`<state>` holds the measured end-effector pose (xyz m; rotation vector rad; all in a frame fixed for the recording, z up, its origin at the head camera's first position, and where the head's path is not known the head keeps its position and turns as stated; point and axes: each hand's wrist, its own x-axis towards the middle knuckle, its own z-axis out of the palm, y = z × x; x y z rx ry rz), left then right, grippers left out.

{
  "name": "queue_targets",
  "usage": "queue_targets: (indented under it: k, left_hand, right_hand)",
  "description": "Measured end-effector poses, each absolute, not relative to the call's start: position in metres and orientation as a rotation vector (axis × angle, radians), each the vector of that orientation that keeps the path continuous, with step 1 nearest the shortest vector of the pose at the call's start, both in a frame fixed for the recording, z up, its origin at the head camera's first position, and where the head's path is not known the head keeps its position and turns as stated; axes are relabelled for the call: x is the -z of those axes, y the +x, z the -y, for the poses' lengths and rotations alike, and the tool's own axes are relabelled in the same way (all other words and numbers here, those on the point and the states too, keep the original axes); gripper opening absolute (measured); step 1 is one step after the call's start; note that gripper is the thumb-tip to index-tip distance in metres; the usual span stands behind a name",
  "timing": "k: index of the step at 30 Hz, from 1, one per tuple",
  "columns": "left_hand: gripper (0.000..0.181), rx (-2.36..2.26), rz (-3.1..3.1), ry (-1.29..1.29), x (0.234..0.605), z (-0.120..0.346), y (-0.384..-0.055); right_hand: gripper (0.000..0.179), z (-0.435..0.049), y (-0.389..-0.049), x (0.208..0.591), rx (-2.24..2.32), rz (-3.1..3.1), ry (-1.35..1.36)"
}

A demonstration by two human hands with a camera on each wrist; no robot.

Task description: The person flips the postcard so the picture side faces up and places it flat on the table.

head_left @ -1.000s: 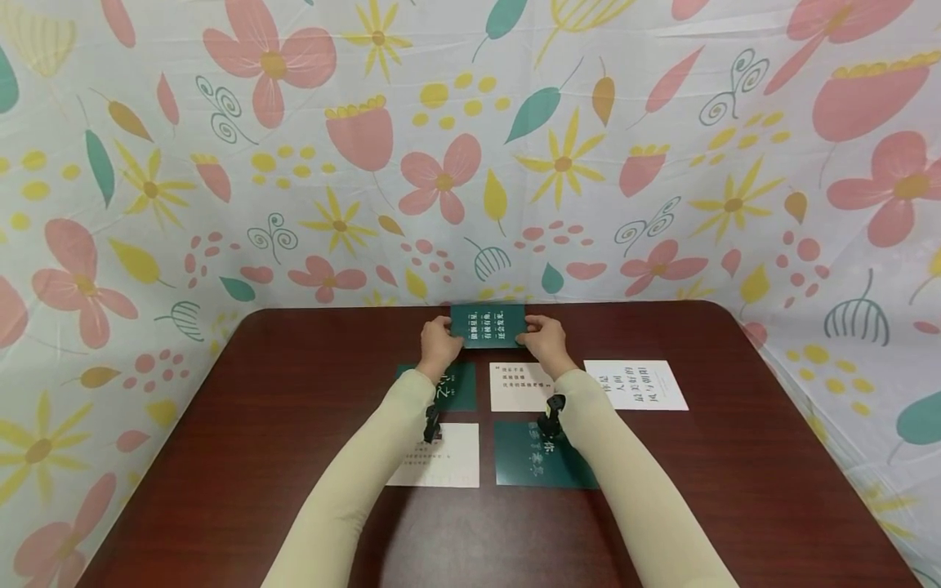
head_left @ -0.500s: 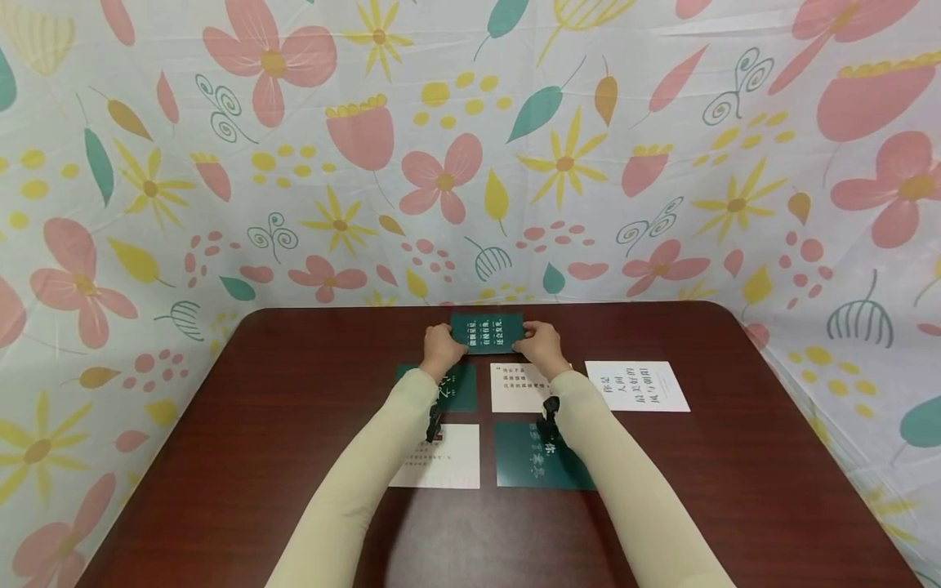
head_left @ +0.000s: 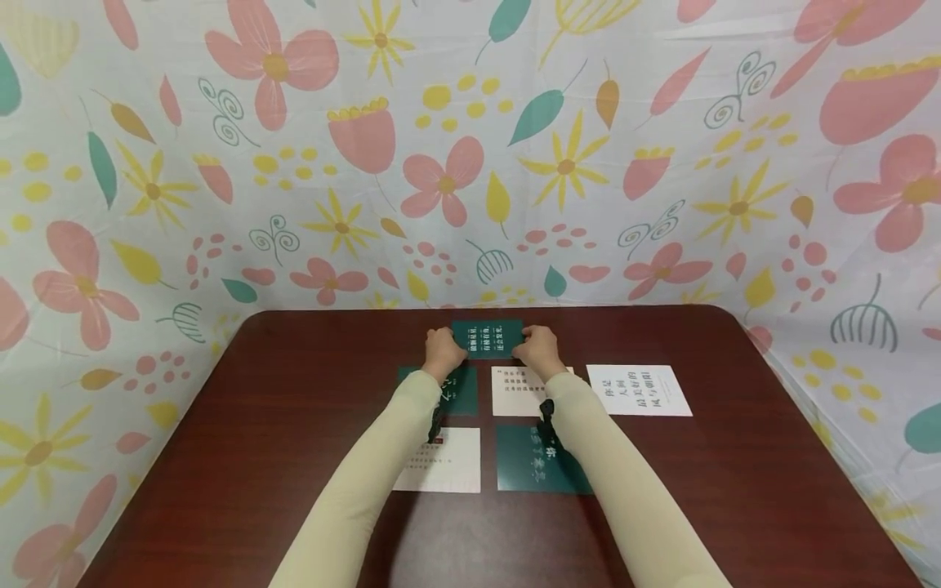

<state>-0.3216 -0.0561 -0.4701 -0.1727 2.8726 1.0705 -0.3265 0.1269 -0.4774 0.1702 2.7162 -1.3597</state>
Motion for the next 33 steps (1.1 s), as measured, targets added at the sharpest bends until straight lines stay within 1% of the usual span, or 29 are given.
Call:
queue_targets:
  k: [8, 11, 15, 20, 25, 33]
  left_hand:
    - [0.049, -1.076, -2.857, -0.159, 0.47, 0.052, -0.324]
    - [0.054, -1.105, -2.85, -0.168, 0.469, 0.053, -0.325]
    - [0.058, -1.246, -2.825, -0.191, 0.465, 0.058, -0.324]
    - [0.05, -1.474, -2.782, -0.141, 0.454, 0.064, -0.315]
    - [0.042, -1.585, -2.78, -0.046, 0.438, 0.069, -0.299]
    - [0.035, -1.669, -2.874, 0.128, 0.412, 0.078, -0.271]
  right_hand:
    - [0.053, -0.129, -0.329, 0.48, 1.356, -2.73, 0.184]
    - [0.054, -0.131, -0.33, 0.478, 1.327, -2.741, 0.152]
    - [0.052, -0.134, -0.33, 0.469, 1.37, -2.776, 0.106]
    - [0.044, -0.144, -0.327, 0.452, 1.476, -2.823, 0.012]
    - [0.038, -0.156, -0.315, 0.434, 1.531, -2.851, -0.131]
    - [0.034, -0.173, -0.28, 0.4, 1.588, -2.926, -0.322]
